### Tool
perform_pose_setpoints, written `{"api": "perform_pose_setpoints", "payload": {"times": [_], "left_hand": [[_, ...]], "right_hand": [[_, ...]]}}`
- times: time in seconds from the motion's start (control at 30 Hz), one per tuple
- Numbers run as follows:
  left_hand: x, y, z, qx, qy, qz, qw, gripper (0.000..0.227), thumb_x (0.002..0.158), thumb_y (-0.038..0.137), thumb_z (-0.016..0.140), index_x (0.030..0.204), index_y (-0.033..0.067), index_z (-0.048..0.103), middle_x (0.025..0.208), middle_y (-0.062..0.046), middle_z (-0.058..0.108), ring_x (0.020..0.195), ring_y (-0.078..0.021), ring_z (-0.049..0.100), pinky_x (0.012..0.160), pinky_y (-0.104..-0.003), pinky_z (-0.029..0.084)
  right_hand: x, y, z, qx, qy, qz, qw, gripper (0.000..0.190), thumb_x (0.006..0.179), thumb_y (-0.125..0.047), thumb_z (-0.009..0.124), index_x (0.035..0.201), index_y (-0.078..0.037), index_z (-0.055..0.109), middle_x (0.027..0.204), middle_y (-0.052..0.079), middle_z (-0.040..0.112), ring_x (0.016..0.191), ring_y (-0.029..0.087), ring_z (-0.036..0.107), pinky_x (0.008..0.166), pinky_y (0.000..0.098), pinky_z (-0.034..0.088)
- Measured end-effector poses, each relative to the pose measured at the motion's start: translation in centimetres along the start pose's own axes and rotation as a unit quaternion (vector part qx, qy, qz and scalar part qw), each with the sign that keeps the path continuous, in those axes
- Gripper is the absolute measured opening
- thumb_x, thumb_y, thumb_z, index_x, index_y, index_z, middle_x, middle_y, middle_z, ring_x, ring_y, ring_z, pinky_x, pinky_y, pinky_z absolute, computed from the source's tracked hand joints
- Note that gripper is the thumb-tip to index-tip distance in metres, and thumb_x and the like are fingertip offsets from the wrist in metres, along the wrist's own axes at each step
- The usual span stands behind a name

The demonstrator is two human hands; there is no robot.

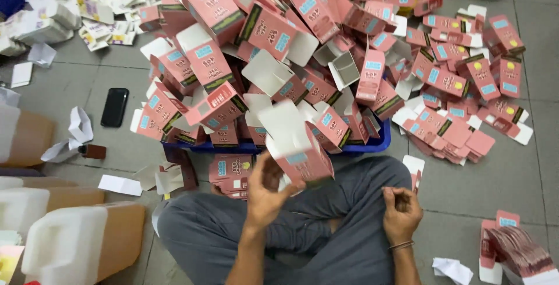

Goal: Folding flat cardboard templates into small product boxes and placing them into a plastic crate.

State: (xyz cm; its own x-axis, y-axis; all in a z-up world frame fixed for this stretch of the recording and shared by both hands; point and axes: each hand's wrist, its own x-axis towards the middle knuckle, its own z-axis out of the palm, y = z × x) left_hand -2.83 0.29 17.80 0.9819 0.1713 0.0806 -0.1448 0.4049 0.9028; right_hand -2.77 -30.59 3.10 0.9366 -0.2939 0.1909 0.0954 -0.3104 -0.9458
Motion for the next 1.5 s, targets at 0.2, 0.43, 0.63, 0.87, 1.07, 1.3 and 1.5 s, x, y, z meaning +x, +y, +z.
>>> {"api": "perform_pose_setpoints", "payload": {"times": [0.2,0.43,0.63,0.87,1.07,1.3,1.5], "left_hand": [[12.2,10.0,0.6,0.272,0.130,0.192,0.934,0.083,0.085,0.003,0.082,0.154,0.0034,0.035,0.095,-0.002,0.058,0.085,-0.0126,0.056,0.076,-0.025,0.050],[27.9,17.0,0.5,0.314,0.119,0.338,0.879,0.053,0.094,0.002,0.069,0.138,0.0198,0.045,0.113,-0.012,0.068,0.100,-0.0197,0.072,0.075,-0.028,0.070],[27.8,18.1,1.4,0.417,0.154,0.364,0.818,0.033,0.088,0.033,0.077,0.099,0.0025,0.073,0.084,-0.009,0.078,0.070,-0.0138,0.075,0.056,-0.026,0.063],[11.8,18.5,-1.7,0.437,0.186,0.414,0.777,0.005,0.102,-0.002,0.068,0.098,-0.0055,0.069,0.089,-0.011,0.063,0.077,-0.0197,0.055,0.074,-0.032,0.048],[1.8,9.2,-8.8,0.408,0.252,0.321,0.816,0.015,0.109,0.007,0.051,0.102,-0.0003,0.062,0.094,-0.009,0.061,0.077,-0.0176,0.057,0.074,-0.030,0.050],[-0.2,-2.1,-16.8,0.701,-0.152,0.005,0.697,0.043,0.080,0.021,0.077,0.115,-0.0036,0.072,0.120,-0.030,0.070,0.115,-0.0478,0.065,0.097,-0.059,0.047],[2.8,-10.2,-22.6,0.858,-0.159,-0.001,0.488,0.046,0.071,0.037,0.083,0.113,0.0186,0.078,0.109,-0.010,0.075,0.106,-0.0326,0.068,0.092,-0.054,0.044]], "right_hand": [[0.4,-0.8,0.3,-0.037,0.002,-0.009,0.999,0.014,0.099,-0.004,0.070,0.109,0.003,0.064,0.097,0.013,0.075,0.086,0.016,0.072,0.076,0.0234,0.055],[0.9,-1.1,0.4,-0.056,0.006,-0.005,0.998,0.012,0.098,-0.004,0.072,0.107,0.002,0.066,0.095,0.011,0.076,0.077,0.012,0.069,0.065,0.0200,0.050],[0.8,0.2,0.0,-0.026,0.003,0.020,0.999,0.013,0.100,-0.003,0.069,0.110,0.003,0.065,0.099,0.014,0.076,0.089,0.017,0.073,0.077,0.0232,0.056],[0.9,-1.0,0.1,-0.053,-0.019,0.016,0.998,0.012,0.104,-0.005,0.064,0.114,0.001,0.065,0.100,0.013,0.075,0.090,0.019,0.072,0.084,0.0282,0.057],[0.4,-1.2,0.0,-0.031,-0.039,-0.004,0.999,0.015,0.110,-0.005,0.055,0.121,0.001,0.065,0.102,0.012,0.073,0.093,0.019,0.068,0.091,0.0303,0.055],[0.4,-0.2,0.4,-0.038,-0.044,-0.103,0.993,0.016,0.112,-0.002,0.063,0.120,0.011,0.067,0.098,0.026,0.072,0.092,0.033,0.072,0.086,0.0423,0.056],[-0.2,-1.0,0.3,-0.028,-0.060,-0.120,0.991,0.023,0.105,-0.003,0.074,0.122,0.010,0.067,0.100,0.023,0.071,0.096,0.032,0.072,0.086,0.0400,0.055]]}}
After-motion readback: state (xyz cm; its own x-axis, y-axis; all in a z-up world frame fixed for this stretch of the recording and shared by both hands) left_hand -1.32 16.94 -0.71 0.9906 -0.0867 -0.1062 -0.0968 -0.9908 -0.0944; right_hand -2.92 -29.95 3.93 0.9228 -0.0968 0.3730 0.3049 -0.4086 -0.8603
